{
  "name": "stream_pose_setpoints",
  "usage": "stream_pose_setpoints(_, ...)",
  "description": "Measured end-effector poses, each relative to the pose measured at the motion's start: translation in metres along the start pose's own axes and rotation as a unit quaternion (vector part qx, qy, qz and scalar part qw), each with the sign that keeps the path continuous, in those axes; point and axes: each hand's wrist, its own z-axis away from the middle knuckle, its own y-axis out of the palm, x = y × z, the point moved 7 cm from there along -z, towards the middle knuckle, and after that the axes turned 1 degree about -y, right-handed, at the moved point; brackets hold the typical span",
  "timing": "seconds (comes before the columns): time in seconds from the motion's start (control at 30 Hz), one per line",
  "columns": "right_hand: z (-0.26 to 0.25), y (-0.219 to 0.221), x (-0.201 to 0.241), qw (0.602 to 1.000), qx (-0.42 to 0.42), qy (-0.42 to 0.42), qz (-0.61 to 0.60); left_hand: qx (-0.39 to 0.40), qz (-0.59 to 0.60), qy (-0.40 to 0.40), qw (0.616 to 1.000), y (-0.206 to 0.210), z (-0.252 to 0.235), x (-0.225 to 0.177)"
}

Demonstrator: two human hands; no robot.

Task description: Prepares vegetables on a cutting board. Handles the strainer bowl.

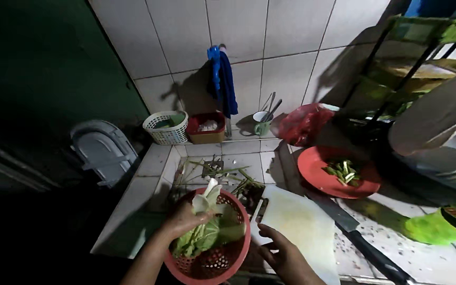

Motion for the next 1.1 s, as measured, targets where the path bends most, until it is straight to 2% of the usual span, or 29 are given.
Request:
stream_pose_setpoints(0.1,0.002,-0.014,0.015,0.995,-0.064,-0.074,-0.002,0.037,0.027,0.009,0.999,-0.011,0.008,-0.019)
stream_pose_setpoints(0.2,-0.001,-0.027,0.046,0.969,-0.119,-0.217,-0.012,0.104,0.011,0.013,0.994,-0.008,0.017,-0.040)
stream_pose_setpoints(0.23,-0.004,-0.030,0.057,0.960,-0.120,-0.254,-0.021,0.133,0.001,0.018,0.991,-0.004,0.018,-0.045)
stream_pose_setpoints(0.3,-0.011,-0.032,0.077,0.957,-0.086,-0.273,-0.053,0.195,-0.004,0.039,0.980,0.009,0.019,-0.053)
stream_pose_setpoints(0.37,-0.020,-0.030,0.088,0.963,-0.037,-0.243,-0.106,0.249,0.021,0.070,0.966,0.023,0.016,-0.056)
stream_pose_setpoints(0.43,-0.027,-0.029,0.086,0.966,-0.022,-0.206,-0.153,0.271,0.048,0.087,0.957,0.032,0.011,-0.054)
stream_pose_setpoints(0.57,-0.035,-0.022,0.070,0.969,-0.048,-0.153,-0.186,0.251,0.011,0.067,0.966,0.032,0.005,-0.047)
stream_pose_setpoints(0.7,-0.040,-0.009,0.065,0.973,-0.035,-0.149,-0.171,0.232,0.036,0.049,0.971,0.032,0.004,-0.033)
stream_pose_setpoints(0.83,-0.047,-0.005,0.055,0.975,-0.071,-0.082,-0.195,0.136,0.062,0.050,0.987,0.018,0.002,-0.019)
stream_pose_setpoints(0.97,-0.055,-0.002,0.040,0.964,-0.098,0.027,-0.246,0.074,-0.025,0.112,0.991,0.010,0.019,-0.029)
stream_pose_setpoints(1.1,-0.059,0.004,0.045,0.956,-0.086,0.053,-0.276,0.059,-0.182,0.151,0.970,0.033,0.039,-0.045)
